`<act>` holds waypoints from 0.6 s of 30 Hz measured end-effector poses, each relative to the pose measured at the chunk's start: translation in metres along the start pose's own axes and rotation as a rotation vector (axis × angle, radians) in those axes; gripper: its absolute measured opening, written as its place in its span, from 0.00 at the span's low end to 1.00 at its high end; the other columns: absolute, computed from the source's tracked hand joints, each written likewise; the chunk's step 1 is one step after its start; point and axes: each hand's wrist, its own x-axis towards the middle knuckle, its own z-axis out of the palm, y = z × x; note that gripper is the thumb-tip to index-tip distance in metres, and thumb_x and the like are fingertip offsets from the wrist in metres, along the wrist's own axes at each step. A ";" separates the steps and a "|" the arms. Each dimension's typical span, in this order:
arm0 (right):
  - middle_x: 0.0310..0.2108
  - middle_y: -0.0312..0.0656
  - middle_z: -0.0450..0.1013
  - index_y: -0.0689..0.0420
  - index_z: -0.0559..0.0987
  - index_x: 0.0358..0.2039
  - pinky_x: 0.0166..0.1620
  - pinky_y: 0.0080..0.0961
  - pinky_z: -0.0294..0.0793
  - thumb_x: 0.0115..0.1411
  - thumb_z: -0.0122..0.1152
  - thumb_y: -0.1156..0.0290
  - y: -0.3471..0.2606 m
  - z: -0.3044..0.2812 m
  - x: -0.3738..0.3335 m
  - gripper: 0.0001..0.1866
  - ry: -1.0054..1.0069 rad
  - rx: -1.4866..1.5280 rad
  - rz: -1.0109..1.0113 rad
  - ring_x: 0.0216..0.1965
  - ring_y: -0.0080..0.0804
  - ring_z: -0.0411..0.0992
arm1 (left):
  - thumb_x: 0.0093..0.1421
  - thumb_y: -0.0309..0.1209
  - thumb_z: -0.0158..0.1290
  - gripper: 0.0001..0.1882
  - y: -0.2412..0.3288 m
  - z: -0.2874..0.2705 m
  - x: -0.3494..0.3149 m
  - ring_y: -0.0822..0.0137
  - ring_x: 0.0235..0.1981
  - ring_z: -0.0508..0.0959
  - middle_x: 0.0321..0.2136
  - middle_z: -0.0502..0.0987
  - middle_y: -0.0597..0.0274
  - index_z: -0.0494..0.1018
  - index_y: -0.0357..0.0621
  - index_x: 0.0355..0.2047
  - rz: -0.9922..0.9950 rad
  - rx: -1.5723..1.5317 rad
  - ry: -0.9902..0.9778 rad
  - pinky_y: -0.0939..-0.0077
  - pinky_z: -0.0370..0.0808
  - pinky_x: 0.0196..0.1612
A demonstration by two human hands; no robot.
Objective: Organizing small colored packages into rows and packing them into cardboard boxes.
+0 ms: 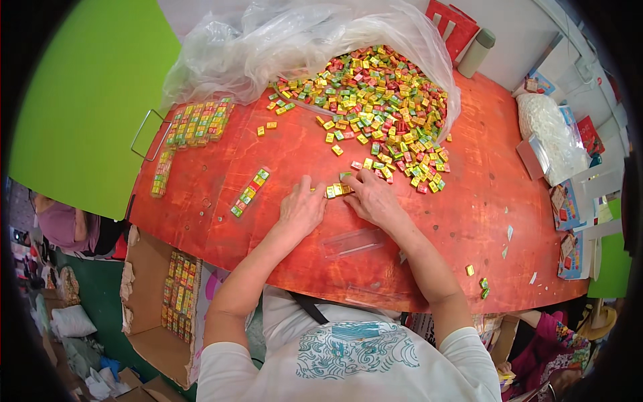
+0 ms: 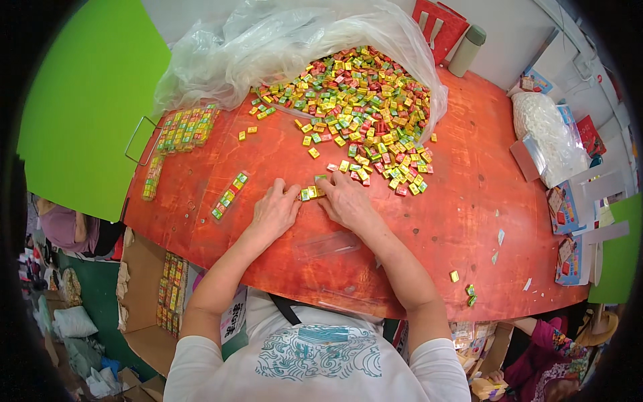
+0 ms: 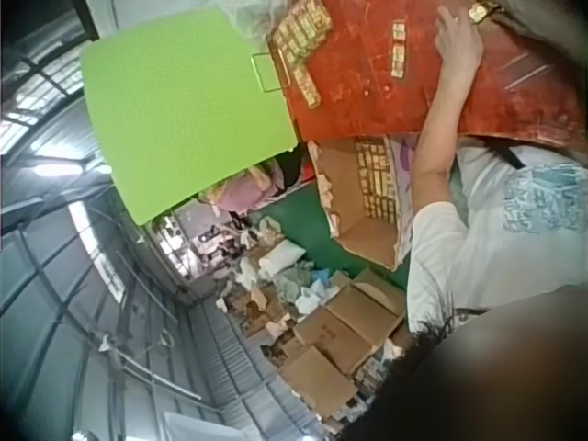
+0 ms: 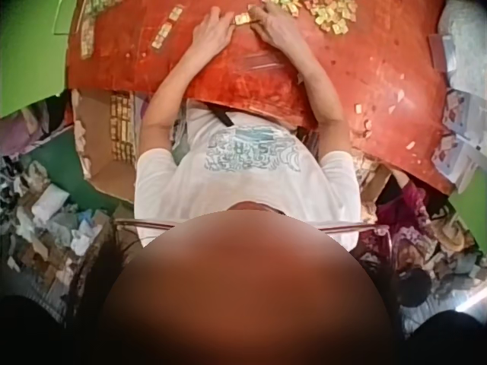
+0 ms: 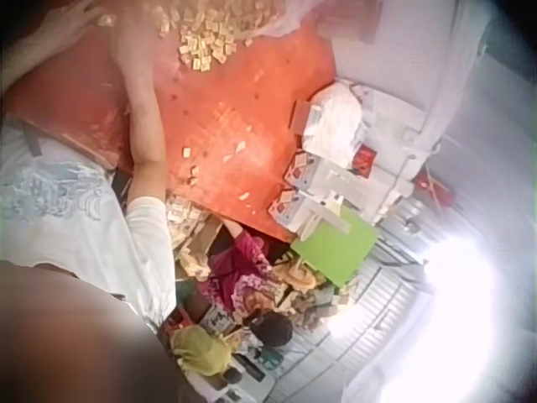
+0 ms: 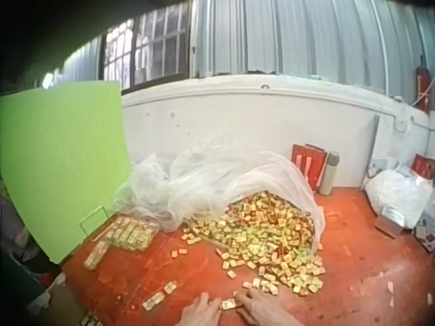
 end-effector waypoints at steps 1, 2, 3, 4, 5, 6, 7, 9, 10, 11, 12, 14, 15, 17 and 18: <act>0.40 0.46 0.70 0.53 0.76 0.49 0.41 0.39 0.77 0.57 0.70 0.65 0.001 0.002 0.000 0.20 0.000 0.002 0.001 0.41 0.46 0.75 | 0.62 0.34 0.59 0.18 0.000 0.000 0.001 0.48 0.43 0.78 0.42 0.66 0.50 0.72 0.48 0.51 0.005 -0.002 -0.009 0.51 0.80 0.37; 0.40 0.46 0.70 0.53 0.76 0.49 0.41 0.39 0.77 0.57 0.70 0.65 0.003 0.005 0.000 0.20 0.001 -0.017 -0.009 0.41 0.47 0.75 | 0.62 0.34 0.59 0.17 0.000 0.000 0.001 0.48 0.42 0.78 0.42 0.67 0.50 0.72 0.49 0.51 0.009 -0.003 -0.017 0.51 0.80 0.37; 0.41 0.47 0.70 0.54 0.75 0.49 0.40 0.39 0.77 0.57 0.70 0.66 0.003 0.005 0.001 0.20 0.000 -0.037 -0.021 0.41 0.47 0.75 | 0.62 0.34 0.59 0.17 -0.001 0.000 0.000 0.48 0.42 0.78 0.42 0.67 0.50 0.72 0.49 0.51 0.007 -0.002 -0.018 0.51 0.80 0.37; 0.41 0.47 0.70 0.54 0.75 0.49 0.40 0.39 0.77 0.57 0.70 0.66 0.003 0.004 0.001 0.20 0.000 -0.035 -0.022 0.41 0.47 0.75 | 0.62 0.34 0.59 0.17 -0.001 -0.001 -0.001 0.48 0.42 0.78 0.41 0.67 0.50 0.72 0.48 0.51 0.018 -0.005 -0.006 0.51 0.80 0.37; 0.40 0.47 0.70 0.54 0.76 0.48 0.40 0.40 0.77 0.57 0.70 0.66 0.003 0.003 0.002 0.20 0.008 -0.003 -0.034 0.41 0.47 0.76 | 0.62 0.34 0.59 0.17 -0.001 -0.002 -0.001 0.48 0.42 0.78 0.41 0.67 0.50 0.72 0.48 0.51 0.029 -0.009 0.006 0.51 0.80 0.37; 0.40 0.47 0.70 0.54 0.76 0.48 0.40 0.40 0.77 0.58 0.69 0.66 0.003 0.001 0.002 0.19 0.015 0.027 -0.042 0.41 0.47 0.76 | 0.62 0.34 0.59 0.17 0.003 -0.005 -0.002 0.48 0.42 0.78 0.41 0.67 0.50 0.72 0.48 0.51 0.029 -0.009 0.004 0.51 0.80 0.37; 0.40 0.47 0.70 0.54 0.76 0.48 0.40 0.40 0.77 0.58 0.69 0.66 0.004 0.001 0.002 0.19 0.015 0.027 -0.041 0.41 0.47 0.76 | 0.62 0.34 0.59 0.17 0.008 -0.010 -0.002 0.48 0.41 0.78 0.41 0.67 0.50 0.72 0.49 0.51 0.019 0.004 -0.006 0.51 0.81 0.37; 0.39 0.47 0.70 0.52 0.77 0.50 0.39 0.40 0.77 0.58 0.69 0.67 0.006 0.004 0.004 0.19 0.009 0.003 -0.089 0.41 0.46 0.76 | 0.62 0.34 0.59 0.17 0.009 -0.010 -0.002 0.48 0.41 0.79 0.41 0.67 0.50 0.72 0.49 0.51 0.008 0.014 -0.021 0.51 0.81 0.36; 0.39 0.47 0.70 0.52 0.77 0.50 0.39 0.40 0.77 0.58 0.69 0.67 0.006 0.007 0.004 0.19 0.005 0.005 -0.086 0.41 0.46 0.76 | 0.63 0.34 0.59 0.17 0.007 -0.005 -0.001 0.48 0.41 0.79 0.41 0.67 0.50 0.72 0.50 0.51 0.013 0.017 -0.021 0.51 0.81 0.36; 0.39 0.47 0.70 0.51 0.78 0.50 0.40 0.40 0.77 0.58 0.69 0.67 0.007 0.010 0.004 0.19 0.017 -0.008 -0.087 0.41 0.47 0.76 | 0.63 0.34 0.58 0.16 0.004 -0.002 0.000 0.48 0.41 0.79 0.41 0.67 0.51 0.73 0.51 0.51 0.019 0.019 -0.021 0.51 0.81 0.35; 0.39 0.47 0.70 0.49 0.78 0.50 0.40 0.40 0.77 0.57 0.69 0.66 0.006 0.010 0.004 0.19 0.031 -0.019 -0.093 0.41 0.47 0.76 | 0.63 0.34 0.58 0.16 0.004 -0.003 -0.001 0.48 0.41 0.79 0.41 0.67 0.51 0.73 0.51 0.51 0.016 0.019 -0.024 0.51 0.81 0.35; 0.40 0.48 0.70 0.49 0.79 0.50 0.40 0.40 0.77 0.57 0.69 0.66 0.004 0.011 0.002 0.19 0.010 -0.036 -0.076 0.41 0.47 0.76 | 0.63 0.35 0.59 0.16 0.004 -0.003 -0.003 0.47 0.40 0.80 0.40 0.68 0.51 0.73 0.53 0.51 0.009 -0.001 -0.015 0.50 0.81 0.35; 0.40 0.48 0.70 0.49 0.80 0.50 0.40 0.40 0.78 0.57 0.69 0.66 0.003 0.009 0.003 0.19 -0.006 -0.056 -0.062 0.41 0.47 0.77 | 0.63 0.35 0.59 0.16 0.004 -0.002 -0.002 0.47 0.40 0.80 0.40 0.68 0.51 0.73 0.53 0.51 0.007 -0.001 -0.016 0.50 0.81 0.35; 0.40 0.49 0.70 0.49 0.80 0.49 0.41 0.40 0.78 0.58 0.69 0.66 0.000 0.006 0.003 0.18 0.012 -0.037 -0.075 0.41 0.48 0.77 | 0.62 0.35 0.59 0.16 0.003 0.000 -0.003 0.48 0.38 0.80 0.39 0.68 0.52 0.73 0.53 0.50 0.012 0.010 -0.016 0.50 0.81 0.34; 0.40 0.49 0.70 0.50 0.80 0.48 0.41 0.40 0.78 0.58 0.68 0.66 0.000 0.005 0.001 0.17 0.031 -0.019 -0.084 0.41 0.48 0.77 | 0.62 0.35 0.59 0.16 0.005 -0.002 -0.003 0.48 0.38 0.80 0.39 0.68 0.52 0.73 0.53 0.50 0.012 0.007 -0.022 0.50 0.81 0.34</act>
